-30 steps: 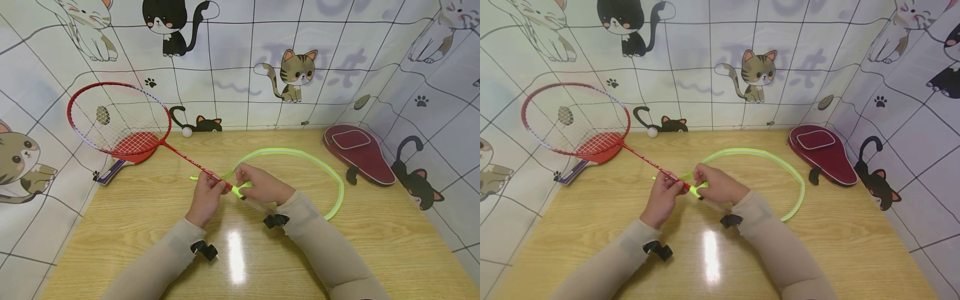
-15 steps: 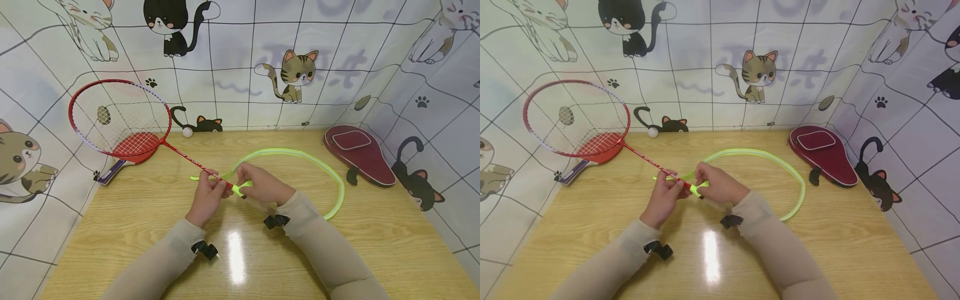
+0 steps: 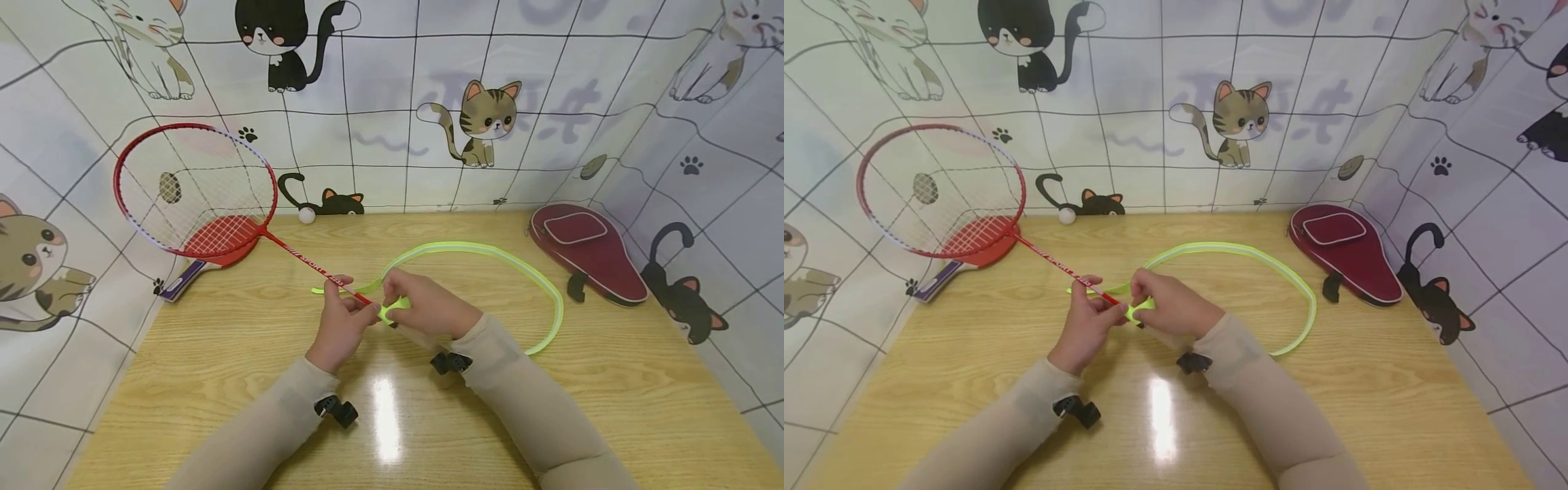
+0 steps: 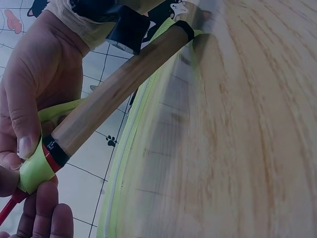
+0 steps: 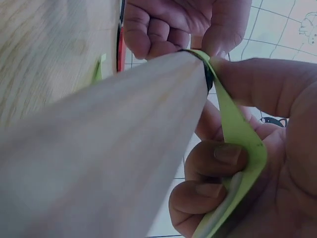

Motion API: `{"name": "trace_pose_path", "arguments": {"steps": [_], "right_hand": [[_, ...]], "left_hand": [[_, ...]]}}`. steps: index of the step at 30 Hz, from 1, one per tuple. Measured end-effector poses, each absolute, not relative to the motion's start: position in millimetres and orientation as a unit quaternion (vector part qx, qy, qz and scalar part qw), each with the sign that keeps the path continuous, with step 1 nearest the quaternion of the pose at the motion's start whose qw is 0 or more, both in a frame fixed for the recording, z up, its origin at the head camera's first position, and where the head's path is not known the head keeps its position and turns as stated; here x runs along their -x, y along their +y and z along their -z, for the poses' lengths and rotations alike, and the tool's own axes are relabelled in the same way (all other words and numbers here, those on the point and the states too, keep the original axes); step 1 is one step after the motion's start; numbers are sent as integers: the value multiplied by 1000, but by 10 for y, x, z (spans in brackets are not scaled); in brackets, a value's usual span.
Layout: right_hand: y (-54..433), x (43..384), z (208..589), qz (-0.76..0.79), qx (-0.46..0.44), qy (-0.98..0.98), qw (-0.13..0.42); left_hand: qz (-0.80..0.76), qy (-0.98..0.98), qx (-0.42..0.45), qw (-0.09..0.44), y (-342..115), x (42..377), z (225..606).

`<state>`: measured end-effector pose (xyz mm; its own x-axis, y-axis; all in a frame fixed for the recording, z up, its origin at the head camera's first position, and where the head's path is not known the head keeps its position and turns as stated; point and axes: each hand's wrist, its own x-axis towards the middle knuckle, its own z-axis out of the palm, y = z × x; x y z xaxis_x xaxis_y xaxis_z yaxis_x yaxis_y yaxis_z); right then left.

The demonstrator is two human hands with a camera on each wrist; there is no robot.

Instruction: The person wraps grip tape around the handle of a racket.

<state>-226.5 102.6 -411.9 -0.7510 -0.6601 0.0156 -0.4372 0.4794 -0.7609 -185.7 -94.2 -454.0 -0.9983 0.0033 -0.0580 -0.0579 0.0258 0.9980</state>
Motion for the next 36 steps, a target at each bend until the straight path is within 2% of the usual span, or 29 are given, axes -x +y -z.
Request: {"name": "trace_pose_path", "arguments": {"steps": [13, 22, 30, 36], "right_hand": [[1061, 2279, 4094, 383, 333, 851, 135], [1070, 2320, 4150, 405, 345, 842, 95], [1053, 2327, 4157, 402, 345, 841, 108], [1068, 2327, 4140, 397, 333, 842, 148]], "left_hand": [[-714, 700, 22, 13, -924, 1863, 4538], [-721, 693, 16, 3, -914, 1866, 4534], [-718, 696, 12, 8, -925, 1874, 4549], [-720, 694, 5, 14, -925, 1876, 4539]]}}
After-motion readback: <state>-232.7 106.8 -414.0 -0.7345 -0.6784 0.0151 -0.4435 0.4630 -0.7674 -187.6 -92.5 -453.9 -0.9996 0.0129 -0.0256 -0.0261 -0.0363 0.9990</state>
